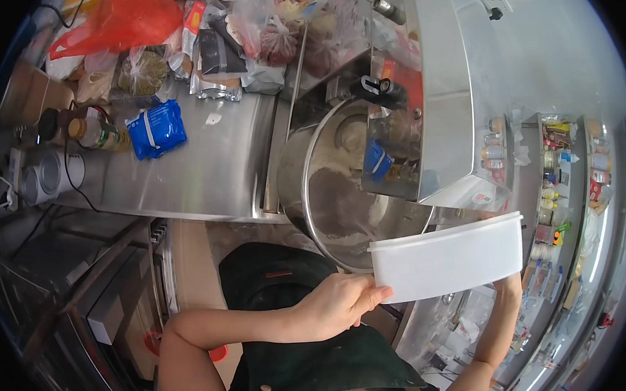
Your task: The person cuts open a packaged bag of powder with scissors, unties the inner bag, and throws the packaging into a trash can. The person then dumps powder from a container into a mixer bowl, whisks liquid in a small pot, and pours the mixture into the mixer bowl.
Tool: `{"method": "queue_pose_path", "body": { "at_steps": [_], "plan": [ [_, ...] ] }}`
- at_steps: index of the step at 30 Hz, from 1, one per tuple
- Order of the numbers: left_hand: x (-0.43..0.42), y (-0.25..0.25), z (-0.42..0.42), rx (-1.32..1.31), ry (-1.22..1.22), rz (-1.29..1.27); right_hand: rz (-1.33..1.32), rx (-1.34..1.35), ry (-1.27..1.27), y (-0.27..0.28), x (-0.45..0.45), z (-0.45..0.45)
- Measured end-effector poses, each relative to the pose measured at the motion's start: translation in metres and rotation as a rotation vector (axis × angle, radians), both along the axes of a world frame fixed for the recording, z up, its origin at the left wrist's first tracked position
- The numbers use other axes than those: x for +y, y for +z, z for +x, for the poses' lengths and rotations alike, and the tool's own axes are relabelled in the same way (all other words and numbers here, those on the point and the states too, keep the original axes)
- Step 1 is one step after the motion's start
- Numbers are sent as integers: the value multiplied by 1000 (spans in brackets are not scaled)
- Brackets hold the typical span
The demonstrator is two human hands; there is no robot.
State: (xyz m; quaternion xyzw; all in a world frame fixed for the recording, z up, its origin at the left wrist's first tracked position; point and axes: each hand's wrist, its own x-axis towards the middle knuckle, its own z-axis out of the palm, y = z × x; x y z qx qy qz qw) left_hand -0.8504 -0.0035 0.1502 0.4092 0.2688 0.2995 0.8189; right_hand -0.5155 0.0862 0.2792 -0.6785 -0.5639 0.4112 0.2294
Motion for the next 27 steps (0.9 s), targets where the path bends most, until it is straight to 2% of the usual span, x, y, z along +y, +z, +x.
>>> {"method": "queue_pose_path", "body": {
  "at_steps": [3, 6, 12, 14, 15, 16, 18, 19, 21, 23, 24, 25, 27],
  "plan": [
    [-6, 2, 0, 67, 150, 209, -4, -13, 0, -2, -1, 4],
    [-6, -4, 6, -7, -35, -13, -105, -51, -12, -5, -2, -4],
    [-1, -1, 6, 0, -71, 18, -46, -65, -46, -10, 2, 1],
    [-9, 5, 7, 111, 214, 327, -56, 176, 1, -7, 4, 5],
    [-13, 9, 7, 165, 356, 479, -24, 171, 34, -7, 3, 7],
    [-13, 12, 3, 159, 343, 443, 8, 167, 66, -7, 2, 9],
    [-5, 5, 6, 115, 89, 176, 156, -89, 150, -16, -1, 11],
    [-3, 5, 9, 73, 5, 66, 165, -61, 137, -18, 0, 13],
    [-15, 7, 15, 106, 248, 379, 184, -3, 114, -20, 0, 13],
    [-17, 3, 18, 118, 155, 304, 42, 224, 1, -11, -4, 1],
    [-16, 1, 19, 128, 103, 276, 73, 115, 71, -18, -6, 9],
    [-13, 0, 21, 139, 48, 255, 30, 208, 21, -19, -7, 13],
    [-21, 8, 31, 190, 119, 372, -4, 330, -49, -15, -19, 25]
  ]
}}
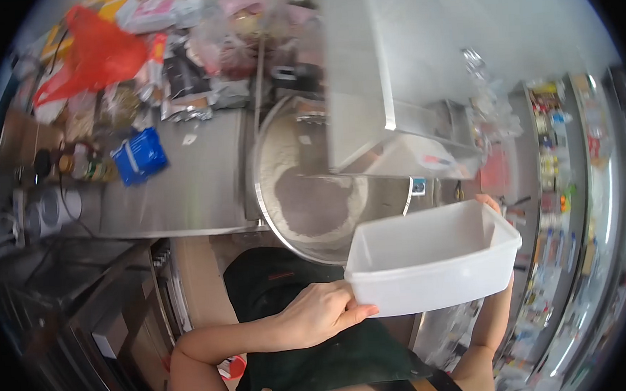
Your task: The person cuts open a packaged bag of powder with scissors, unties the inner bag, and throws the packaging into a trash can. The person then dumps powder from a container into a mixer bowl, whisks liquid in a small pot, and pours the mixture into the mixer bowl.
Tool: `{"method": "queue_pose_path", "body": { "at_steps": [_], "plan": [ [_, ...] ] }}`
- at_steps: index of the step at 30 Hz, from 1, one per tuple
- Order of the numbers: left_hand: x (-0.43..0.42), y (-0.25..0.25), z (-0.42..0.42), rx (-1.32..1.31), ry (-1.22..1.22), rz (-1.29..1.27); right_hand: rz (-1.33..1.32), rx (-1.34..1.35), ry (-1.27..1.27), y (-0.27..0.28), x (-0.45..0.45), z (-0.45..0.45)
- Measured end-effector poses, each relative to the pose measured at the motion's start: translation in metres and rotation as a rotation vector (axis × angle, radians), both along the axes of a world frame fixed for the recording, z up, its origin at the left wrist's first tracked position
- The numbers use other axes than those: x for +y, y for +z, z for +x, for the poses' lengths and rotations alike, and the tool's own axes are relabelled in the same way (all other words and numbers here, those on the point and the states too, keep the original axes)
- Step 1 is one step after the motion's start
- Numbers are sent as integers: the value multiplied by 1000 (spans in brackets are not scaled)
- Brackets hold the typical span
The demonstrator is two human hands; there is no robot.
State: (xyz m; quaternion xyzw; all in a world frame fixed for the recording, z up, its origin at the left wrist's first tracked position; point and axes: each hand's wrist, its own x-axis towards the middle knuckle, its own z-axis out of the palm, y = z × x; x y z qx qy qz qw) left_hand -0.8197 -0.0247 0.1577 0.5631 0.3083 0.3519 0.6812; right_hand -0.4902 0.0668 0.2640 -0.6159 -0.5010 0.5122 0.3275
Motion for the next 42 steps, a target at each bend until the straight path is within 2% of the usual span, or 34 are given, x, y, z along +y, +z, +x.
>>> {"method": "queue_pose_path", "body": {
  "at_steps": [4, 8, 10, 12, 13, 16, 19, 20, 22, 23, 25, 26, 28, 30, 31, 32, 33, 35, 37, 39, 40, 42],
  "plan": [
    [9, 3, 26, 247, 35, 205, 188, -78, 49, 9, -56, 60],
    [31, 14, 80, 291, 23, 311, 107, -230, 134, 21, -101, 147],
    [43, 20, 110, 314, 5, 312, 119, -305, -129, 12, -110, 181],
    [58, 26, 138, 324, -12, 274, 155, -434, -311, -10, -100, 228],
    [65, 26, 155, 291, -15, 223, 207, -519, -303, -25, -82, 245],
    [91, 16, 213, 257, -39, 137, 262, -663, -449, -126, -22, 334],
    [117, -19, 276, 298, 196, 73, 390, -1023, -511, -233, 43, 403],
    [126, -40, 295, 316, 306, 33, 473, -1057, -502, -262, 60, 419],
    [142, -66, 324, 320, 496, -105, 424, -969, -563, -308, 86, 439],
    [150, -84, 330, 429, 570, -65, 459, -982, -542, -325, 94, 453],
    [162, -113, 337, 608, 734, 24, 536, -988, -470, -355, 100, 468],
    [172, -124, 336, 679, 816, 83, 623, -1161, -451, -357, 103, 463],
    [190, -158, 327, 851, 943, 299, 831, -1501, -434, -319, 116, 445],
    [210, -185, 316, 1176, 943, 506, 884, -1270, -295, -306, 136, 420],
    [219, -209, 310, 1223, 920, 539, 904, -1166, -233, -305, 144, 405],
    [229, -231, 304, 1266, 897, 573, 746, -903, -161, -318, 156, 390],
    [241, -244, 300, 1098, 802, 285, 585, -645, -86, -330, 172, 370],
    [260, -257, 289, 718, 591, -247, 321, -341, 61, -303, 204, 304],
    [267, -251, 286, 401, 495, -444, 435, -229, 77, -320, 238, 246],
    [267, -243, 291, 139, 423, -588, 475, -238, 58, -351, 269, 204],
    [265, -242, 294, 2, 408, -625, 344, -131, 28, -357, 280, 190],
    [262, -237, 305, -42, 468, -681, 79, 71, -30, -364, 295, 169]
  ]
}}
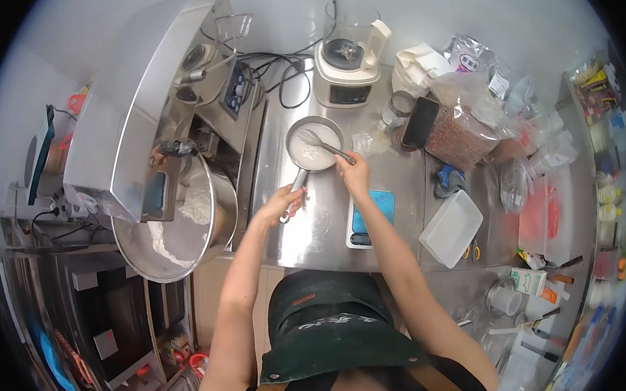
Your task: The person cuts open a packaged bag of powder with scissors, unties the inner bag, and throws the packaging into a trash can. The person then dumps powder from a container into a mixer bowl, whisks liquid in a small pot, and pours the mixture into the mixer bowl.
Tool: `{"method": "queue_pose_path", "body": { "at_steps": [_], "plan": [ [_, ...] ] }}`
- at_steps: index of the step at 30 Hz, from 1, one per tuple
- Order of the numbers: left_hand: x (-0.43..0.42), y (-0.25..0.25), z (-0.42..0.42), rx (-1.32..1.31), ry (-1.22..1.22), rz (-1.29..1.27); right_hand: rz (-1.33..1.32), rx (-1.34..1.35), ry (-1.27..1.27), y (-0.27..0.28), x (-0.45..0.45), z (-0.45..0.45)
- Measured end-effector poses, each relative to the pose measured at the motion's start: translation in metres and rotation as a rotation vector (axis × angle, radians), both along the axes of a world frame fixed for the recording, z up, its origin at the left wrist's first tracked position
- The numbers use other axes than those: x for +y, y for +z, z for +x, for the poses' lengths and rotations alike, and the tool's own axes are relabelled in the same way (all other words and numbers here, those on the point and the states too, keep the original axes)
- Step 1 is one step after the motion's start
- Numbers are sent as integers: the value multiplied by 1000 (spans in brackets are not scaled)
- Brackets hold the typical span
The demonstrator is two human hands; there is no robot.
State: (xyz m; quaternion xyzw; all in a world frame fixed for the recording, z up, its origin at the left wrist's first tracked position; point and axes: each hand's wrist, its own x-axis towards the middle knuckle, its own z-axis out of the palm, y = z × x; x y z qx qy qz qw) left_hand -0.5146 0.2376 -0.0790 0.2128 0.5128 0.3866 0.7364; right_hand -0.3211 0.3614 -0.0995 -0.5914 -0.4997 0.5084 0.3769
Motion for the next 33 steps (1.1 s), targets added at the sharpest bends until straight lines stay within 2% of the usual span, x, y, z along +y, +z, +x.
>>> {"method": "queue_pose_path", "body": {
  "at_steps": [1, 4, 7, 10, 13, 16, 19, 23, 26, 29, 32, 33],
  "plan": [
    [-2, 0, 6, -10, 35, 4, -57, 132, -70, 2, 2, -8],
    [-18, -2, 21, -33, 106, 22, -117, 288, -11, 18, -3, -20],
    [-43, 2, 27, -7, 140, 19, 20, 130, 124, 35, -14, -14],
    [-75, 19, 25, -29, 96, 33, 816, -359, 463, 49, -22, 17],
    [-112, 19, 34, -12, 95, 18, 748, -439, 699, 83, -61, 52],
    [-152, 21, 56, -22, 167, -18, 700, -311, 905, 81, -106, 69],
    [-183, 24, 86, -32, 255, -59, 841, -245, 1052, 77, -132, 52],
    [-211, 5, 113, -46, 345, -57, 917, -357, 1031, 40, -118, 58],
    [-213, 12, 124, -17, 392, -68, 749, -408, 1125, 67, -128, 88],
    [-213, 11, 125, 3, 387, -115, 761, -212, 1242, 78, -143, 73],
    [-218, 1, 118, 53, 377, -105, 908, -299, 1169, 47, -134, 45],
    [-219, 0, 114, 63, 372, -108, 924, -372, 1065, 51, -132, 43]
  ]
}}
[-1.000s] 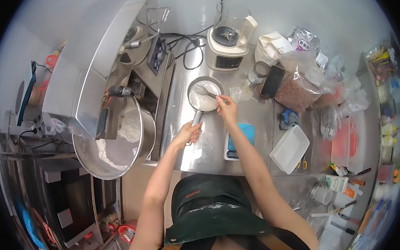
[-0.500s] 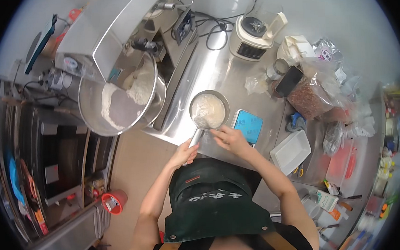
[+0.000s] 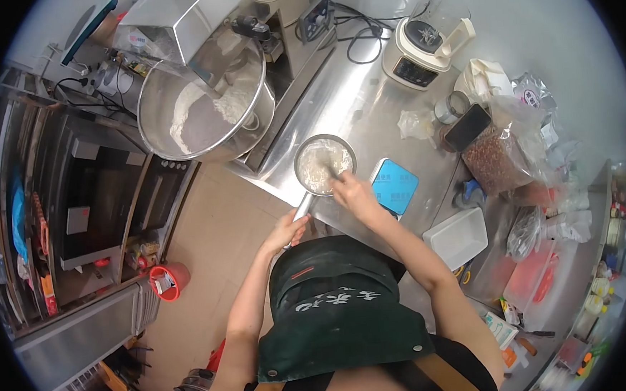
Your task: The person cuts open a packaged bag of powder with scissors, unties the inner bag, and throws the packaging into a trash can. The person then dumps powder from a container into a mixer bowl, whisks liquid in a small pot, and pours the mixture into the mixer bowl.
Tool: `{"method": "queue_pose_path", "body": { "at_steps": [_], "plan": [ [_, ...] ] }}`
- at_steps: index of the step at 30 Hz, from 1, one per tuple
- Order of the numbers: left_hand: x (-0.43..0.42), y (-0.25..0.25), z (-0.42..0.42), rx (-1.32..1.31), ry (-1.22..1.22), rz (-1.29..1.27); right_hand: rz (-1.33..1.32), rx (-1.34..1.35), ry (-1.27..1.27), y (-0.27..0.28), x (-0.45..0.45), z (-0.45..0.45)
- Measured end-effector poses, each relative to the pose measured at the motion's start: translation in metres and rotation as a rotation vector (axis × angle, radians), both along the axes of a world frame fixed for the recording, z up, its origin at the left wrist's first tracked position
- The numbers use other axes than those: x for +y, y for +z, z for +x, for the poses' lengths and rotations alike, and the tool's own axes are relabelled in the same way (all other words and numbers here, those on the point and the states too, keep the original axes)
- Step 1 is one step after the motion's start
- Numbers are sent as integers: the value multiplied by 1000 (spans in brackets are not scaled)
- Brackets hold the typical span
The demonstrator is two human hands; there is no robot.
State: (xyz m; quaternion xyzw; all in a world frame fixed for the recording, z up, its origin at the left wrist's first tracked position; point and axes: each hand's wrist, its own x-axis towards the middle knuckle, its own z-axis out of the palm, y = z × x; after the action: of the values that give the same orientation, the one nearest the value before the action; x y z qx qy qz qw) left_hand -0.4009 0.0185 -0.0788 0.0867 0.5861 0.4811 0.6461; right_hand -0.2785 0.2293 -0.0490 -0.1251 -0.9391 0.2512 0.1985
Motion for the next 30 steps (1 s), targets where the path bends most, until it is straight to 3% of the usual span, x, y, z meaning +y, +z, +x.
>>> {"method": "queue_pose_path", "body": {
  "at_steps": [3, 7, 12, 16, 19, 20, 23, 24, 27, 28, 30],
  "plan": [
    [0, 3, -6, 11, -9, 6, 4, -249, -138, 22, -15, 18],
    [-1, 0, -5, -44, 8, 48, -167, -45, 84, 22, -25, -3],
    [-2, 0, -10, -45, -2, 27, 48, -175, -179, 23, -19, -5],
    [-4, 2, -10, -74, 1, 43, -153, -59, 56, 35, -37, -14],
    [-3, 4, -12, -61, -7, 29, 24, 62, -55, 17, -15, -30],
    [-3, 4, -14, -57, -8, 27, 87, -83, -150, 16, -17, -23],
    [-3, 2, -11, -73, 0, 29, 78, -387, -116, 37, -44, -9],
    [-3, 2, -10, -89, 6, 37, 14, -276, 11, 38, -48, -10],
    [-4, -1, -7, -104, 12, 54, -46, -20, -2, 17, -28, -28],
    [-5, -2, -7, -102, 15, 62, -13, -16, -92, 14, -23, -30],
    [-4, -2, -9, -89, 14, 55, 49, -261, -162, 23, -32, -24]
  ]
}}
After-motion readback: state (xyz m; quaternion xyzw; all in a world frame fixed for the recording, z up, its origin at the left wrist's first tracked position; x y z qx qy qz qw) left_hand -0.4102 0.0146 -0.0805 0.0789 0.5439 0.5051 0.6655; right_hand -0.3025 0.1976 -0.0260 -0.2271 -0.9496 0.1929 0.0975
